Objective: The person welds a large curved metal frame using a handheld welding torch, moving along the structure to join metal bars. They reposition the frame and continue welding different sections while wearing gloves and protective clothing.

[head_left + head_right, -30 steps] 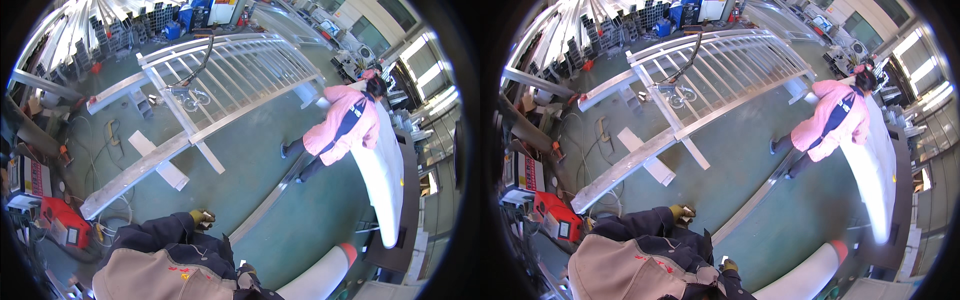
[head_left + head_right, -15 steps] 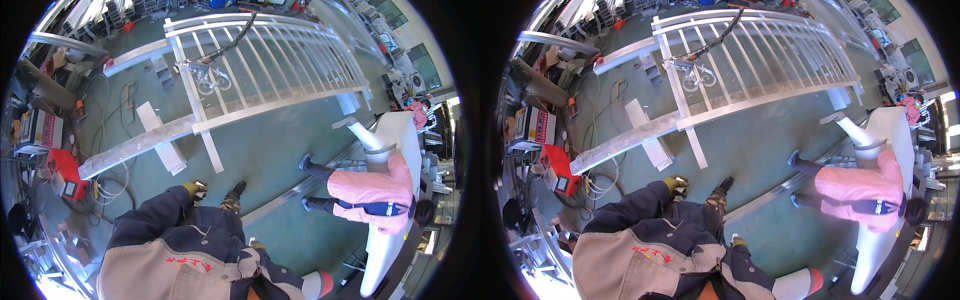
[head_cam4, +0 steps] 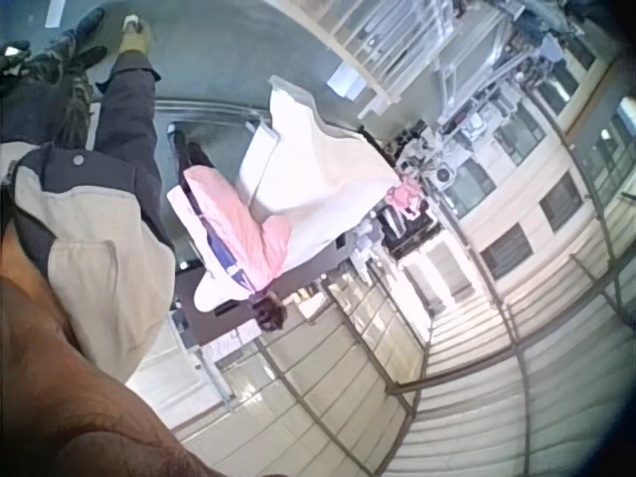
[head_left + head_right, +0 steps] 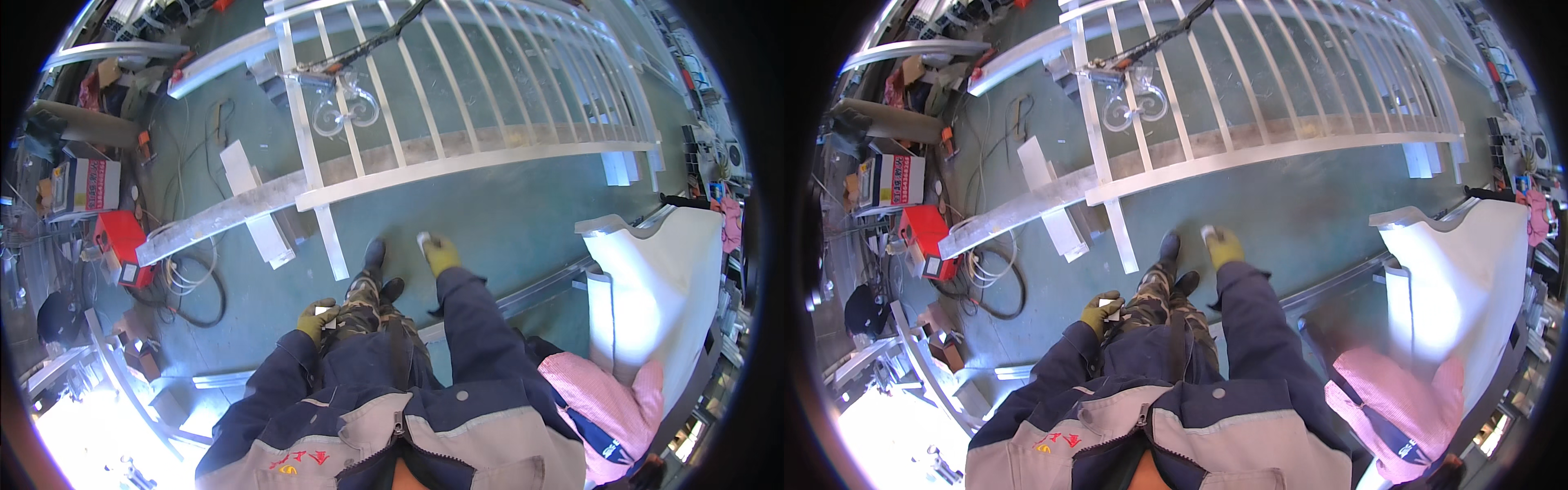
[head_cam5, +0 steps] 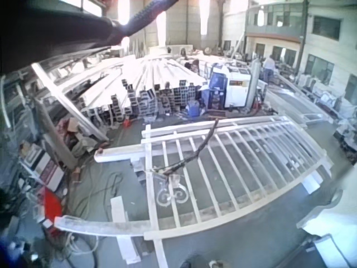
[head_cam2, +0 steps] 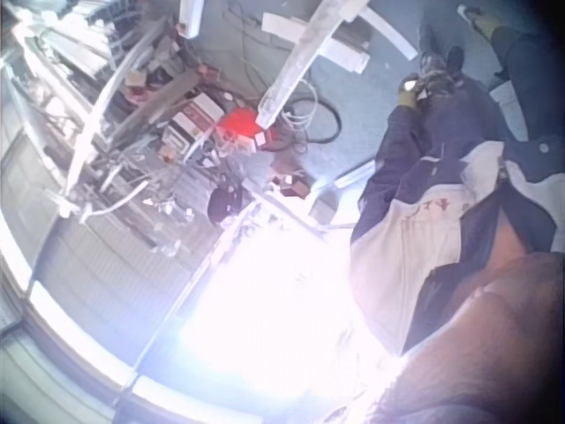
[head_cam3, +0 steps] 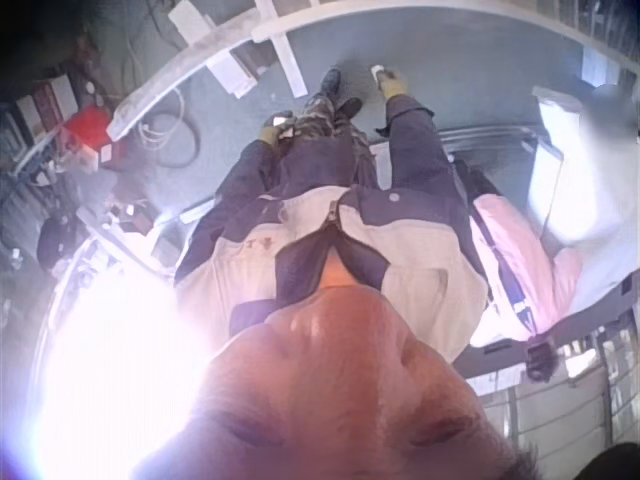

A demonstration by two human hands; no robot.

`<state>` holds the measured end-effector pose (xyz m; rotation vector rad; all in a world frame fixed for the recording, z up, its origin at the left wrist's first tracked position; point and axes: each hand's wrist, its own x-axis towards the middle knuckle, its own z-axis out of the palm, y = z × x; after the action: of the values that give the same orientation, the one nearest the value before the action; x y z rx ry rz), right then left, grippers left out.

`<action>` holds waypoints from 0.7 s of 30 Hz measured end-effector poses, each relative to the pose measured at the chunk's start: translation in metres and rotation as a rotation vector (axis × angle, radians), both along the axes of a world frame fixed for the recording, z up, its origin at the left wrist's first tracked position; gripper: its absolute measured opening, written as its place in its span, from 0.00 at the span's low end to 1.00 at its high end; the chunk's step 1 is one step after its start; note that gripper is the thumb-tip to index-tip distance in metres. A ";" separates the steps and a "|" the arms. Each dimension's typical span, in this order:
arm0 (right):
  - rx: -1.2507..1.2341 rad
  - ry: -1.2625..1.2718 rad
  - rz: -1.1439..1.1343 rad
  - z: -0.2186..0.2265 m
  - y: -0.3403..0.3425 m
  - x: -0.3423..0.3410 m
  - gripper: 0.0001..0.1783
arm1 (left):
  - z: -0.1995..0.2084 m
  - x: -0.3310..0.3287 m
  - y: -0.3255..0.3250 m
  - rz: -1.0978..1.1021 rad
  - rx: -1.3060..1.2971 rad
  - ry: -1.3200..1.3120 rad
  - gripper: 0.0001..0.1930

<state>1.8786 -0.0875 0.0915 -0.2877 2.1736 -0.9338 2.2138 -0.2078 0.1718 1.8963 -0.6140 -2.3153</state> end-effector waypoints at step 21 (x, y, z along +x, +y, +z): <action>0.334 0.383 0.228 -0.066 -0.167 -0.075 0.21 | 0.002 -0.130 -0.044 0.219 0.156 -0.172 0.22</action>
<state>1.8034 -0.2541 0.0256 -0.5726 2.5303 -0.4006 2.0833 -0.2520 0.1736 2.1258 -0.2282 -2.1350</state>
